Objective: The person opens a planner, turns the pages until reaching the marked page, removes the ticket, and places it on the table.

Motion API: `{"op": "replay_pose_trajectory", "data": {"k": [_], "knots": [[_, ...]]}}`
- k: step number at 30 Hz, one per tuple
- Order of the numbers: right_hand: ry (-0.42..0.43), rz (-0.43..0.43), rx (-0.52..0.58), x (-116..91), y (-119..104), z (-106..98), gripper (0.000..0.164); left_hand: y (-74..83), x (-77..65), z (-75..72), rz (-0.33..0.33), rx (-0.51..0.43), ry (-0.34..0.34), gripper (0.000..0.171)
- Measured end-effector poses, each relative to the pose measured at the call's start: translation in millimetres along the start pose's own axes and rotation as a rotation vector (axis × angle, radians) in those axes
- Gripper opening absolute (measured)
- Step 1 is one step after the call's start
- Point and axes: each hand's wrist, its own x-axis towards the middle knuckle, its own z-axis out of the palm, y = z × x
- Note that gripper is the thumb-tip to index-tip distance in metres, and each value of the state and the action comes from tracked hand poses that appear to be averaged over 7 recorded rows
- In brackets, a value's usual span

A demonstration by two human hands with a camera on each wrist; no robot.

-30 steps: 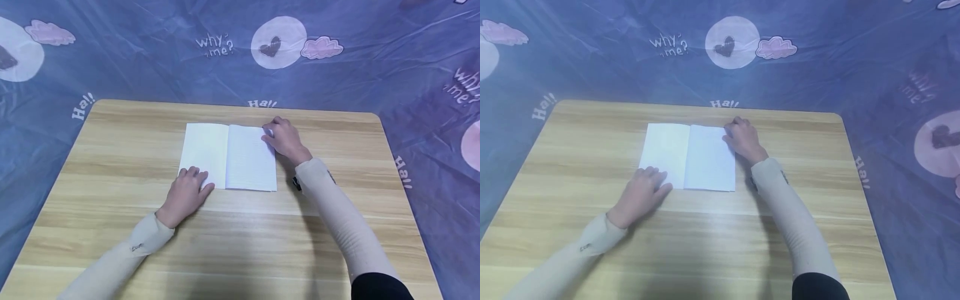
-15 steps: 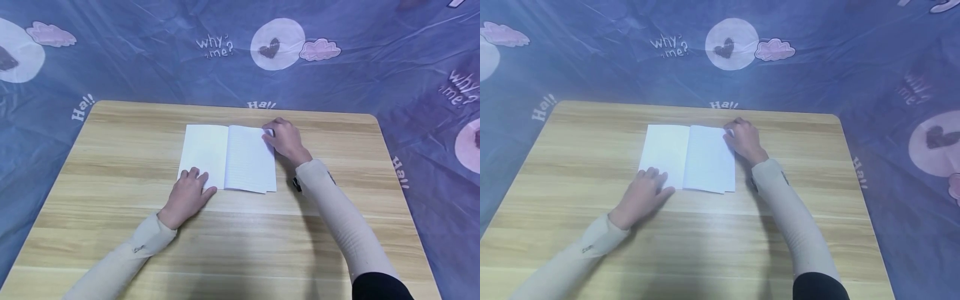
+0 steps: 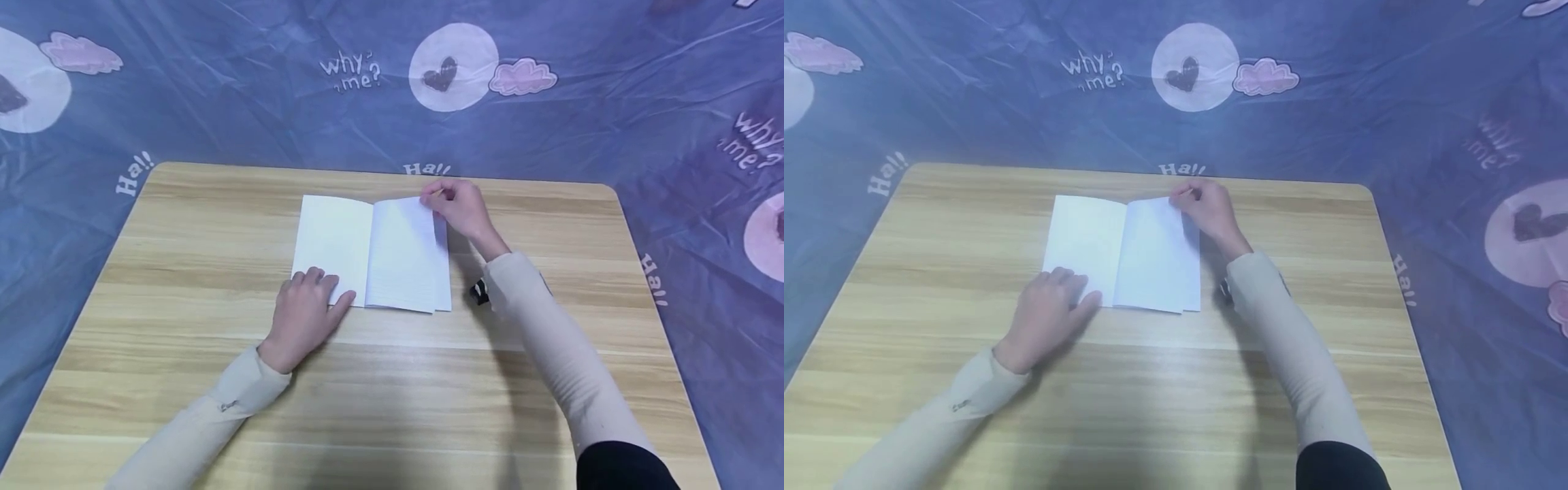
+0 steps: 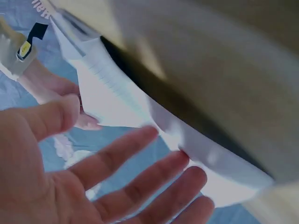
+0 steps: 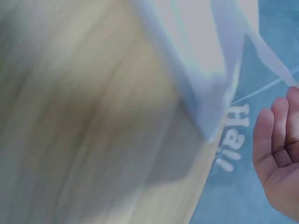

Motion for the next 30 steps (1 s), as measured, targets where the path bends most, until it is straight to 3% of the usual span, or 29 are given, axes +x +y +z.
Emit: {"op": "replay_pose_trajectory", "data": {"k": [4, 7, 12, 15, 20, 26, 30], "knots": [[-0.036, 0.097, 0.205, 6, -11, 1, 0.017, 15.3, 6.4, -7.5, 0.051, -0.005, 0.171, 0.041], [-0.046, 0.142, 0.31, 10, -18, 3, 0.019, 32.4, 12.0, -9.8, 0.159, -0.065, 0.268, 0.044], [-0.003, 0.202, 0.472, 15, -27, 9, 0.013, 62.0, 19.7, -1.2, 0.38, -0.175, 0.307, 0.056], [0.025, 0.237, 0.566, 17, -30, 12, 0.009, 76.1, 23.7, 6.9, 0.45, -0.181, 0.317, 0.065], [0.058, 0.27, 0.669, 17, -31, 15, 0.008, 87.6, 34.0, 17.1, 0.479, -0.119, 0.362, 0.069], [0.075, 0.291, 0.738, 18, -29, 15, 0.007, 83.8, 44.3, 16.8, 0.475, -0.145, 0.452, 0.036], [0.073, 0.27, 0.725, 18, -29, 14, 0.008, 75.2, 43.9, 13.1, 0.458, -0.186, 0.508, 0.026]]}}
